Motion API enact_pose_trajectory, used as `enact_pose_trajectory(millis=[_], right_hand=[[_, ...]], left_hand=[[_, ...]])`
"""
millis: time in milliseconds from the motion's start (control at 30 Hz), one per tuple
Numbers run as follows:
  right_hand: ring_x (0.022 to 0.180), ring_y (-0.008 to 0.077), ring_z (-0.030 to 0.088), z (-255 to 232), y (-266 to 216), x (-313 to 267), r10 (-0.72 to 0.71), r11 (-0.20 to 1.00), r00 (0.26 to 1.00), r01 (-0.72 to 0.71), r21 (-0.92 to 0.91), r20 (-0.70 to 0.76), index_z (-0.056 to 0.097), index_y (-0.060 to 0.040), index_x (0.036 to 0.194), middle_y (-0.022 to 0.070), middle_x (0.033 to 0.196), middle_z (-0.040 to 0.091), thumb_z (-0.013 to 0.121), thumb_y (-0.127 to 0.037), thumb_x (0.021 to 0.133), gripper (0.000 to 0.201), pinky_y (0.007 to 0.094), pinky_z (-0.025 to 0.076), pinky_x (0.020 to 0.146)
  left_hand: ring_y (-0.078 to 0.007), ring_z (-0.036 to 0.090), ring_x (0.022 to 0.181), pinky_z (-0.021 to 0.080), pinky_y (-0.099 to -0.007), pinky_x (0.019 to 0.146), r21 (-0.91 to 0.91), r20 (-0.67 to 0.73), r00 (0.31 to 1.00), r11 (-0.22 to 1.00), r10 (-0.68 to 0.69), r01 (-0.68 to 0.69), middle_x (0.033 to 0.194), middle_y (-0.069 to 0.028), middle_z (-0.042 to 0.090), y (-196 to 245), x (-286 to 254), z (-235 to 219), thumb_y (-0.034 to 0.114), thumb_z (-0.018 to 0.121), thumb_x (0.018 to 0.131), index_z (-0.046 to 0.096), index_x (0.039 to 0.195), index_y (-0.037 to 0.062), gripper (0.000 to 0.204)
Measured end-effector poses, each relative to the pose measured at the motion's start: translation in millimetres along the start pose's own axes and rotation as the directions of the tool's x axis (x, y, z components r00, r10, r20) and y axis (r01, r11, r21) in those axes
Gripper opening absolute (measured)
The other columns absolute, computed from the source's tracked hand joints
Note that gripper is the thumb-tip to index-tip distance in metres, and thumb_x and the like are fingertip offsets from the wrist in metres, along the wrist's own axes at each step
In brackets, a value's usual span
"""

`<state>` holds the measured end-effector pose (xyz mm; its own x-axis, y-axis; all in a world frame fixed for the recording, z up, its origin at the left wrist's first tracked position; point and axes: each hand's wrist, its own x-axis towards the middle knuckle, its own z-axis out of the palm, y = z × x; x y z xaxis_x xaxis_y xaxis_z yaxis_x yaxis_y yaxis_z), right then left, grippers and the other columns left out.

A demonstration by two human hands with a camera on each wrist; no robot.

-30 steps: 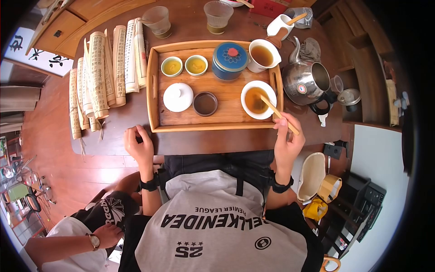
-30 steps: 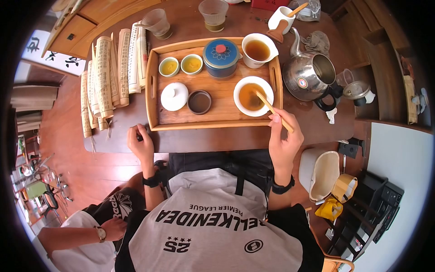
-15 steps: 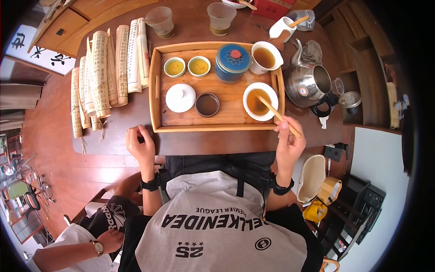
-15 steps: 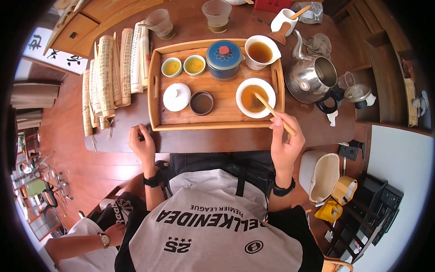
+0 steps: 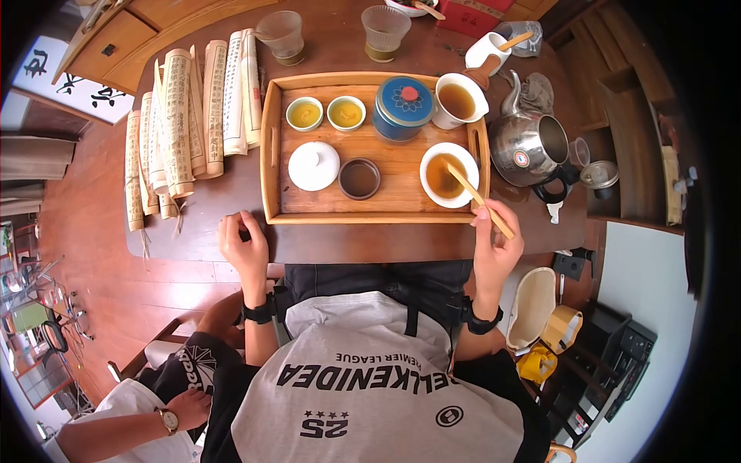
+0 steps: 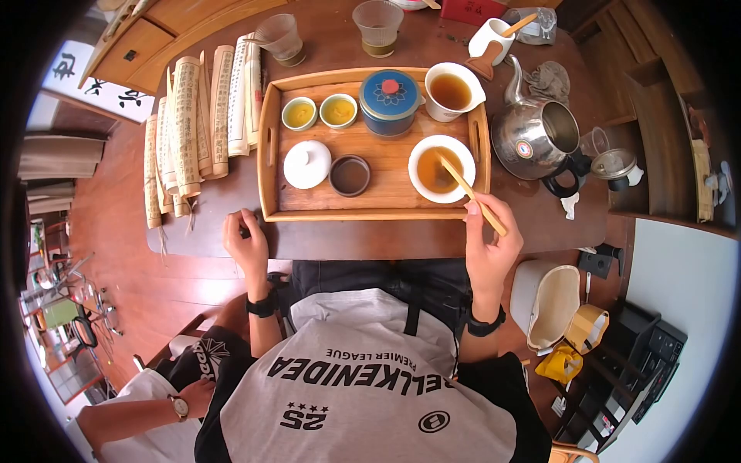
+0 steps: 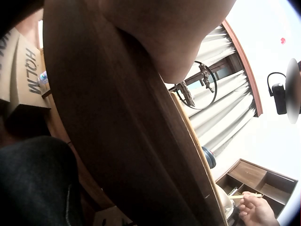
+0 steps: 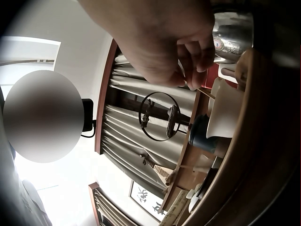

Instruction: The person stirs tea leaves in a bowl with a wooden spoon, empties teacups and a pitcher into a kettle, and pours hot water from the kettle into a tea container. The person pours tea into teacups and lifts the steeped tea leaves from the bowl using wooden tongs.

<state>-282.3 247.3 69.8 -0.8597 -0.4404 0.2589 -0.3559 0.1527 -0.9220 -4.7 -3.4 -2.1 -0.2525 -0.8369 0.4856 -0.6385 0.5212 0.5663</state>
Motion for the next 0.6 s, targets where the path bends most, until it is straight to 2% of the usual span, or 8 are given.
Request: enact_pose_trajectory(millis=[600], right_hand=[[0.075, 0.0104, 0.064, -1.3, 4.1, -2.0, -0.015, 0.998, 0.999, 0.017, 0.066, -0.028, 0.066, 0.0037, 0.112, 0.0089, 0.093, 0.07, 0.066, -0.001, 0.095, 0.017, 0.023, 0.051, 0.071]], left_hand=[[-0.0267, 0.048, 0.062, 0.038, -0.0402, 0.06, 0.011, -0.002, 1.0, 1.0, 0.015, -0.015, 0.065, -0.0095, 0.05, -1.2, -0.2, 0.5, 0.003, 0.061, 0.093, 0.055, 0.074, 0.0014, 0.02]])
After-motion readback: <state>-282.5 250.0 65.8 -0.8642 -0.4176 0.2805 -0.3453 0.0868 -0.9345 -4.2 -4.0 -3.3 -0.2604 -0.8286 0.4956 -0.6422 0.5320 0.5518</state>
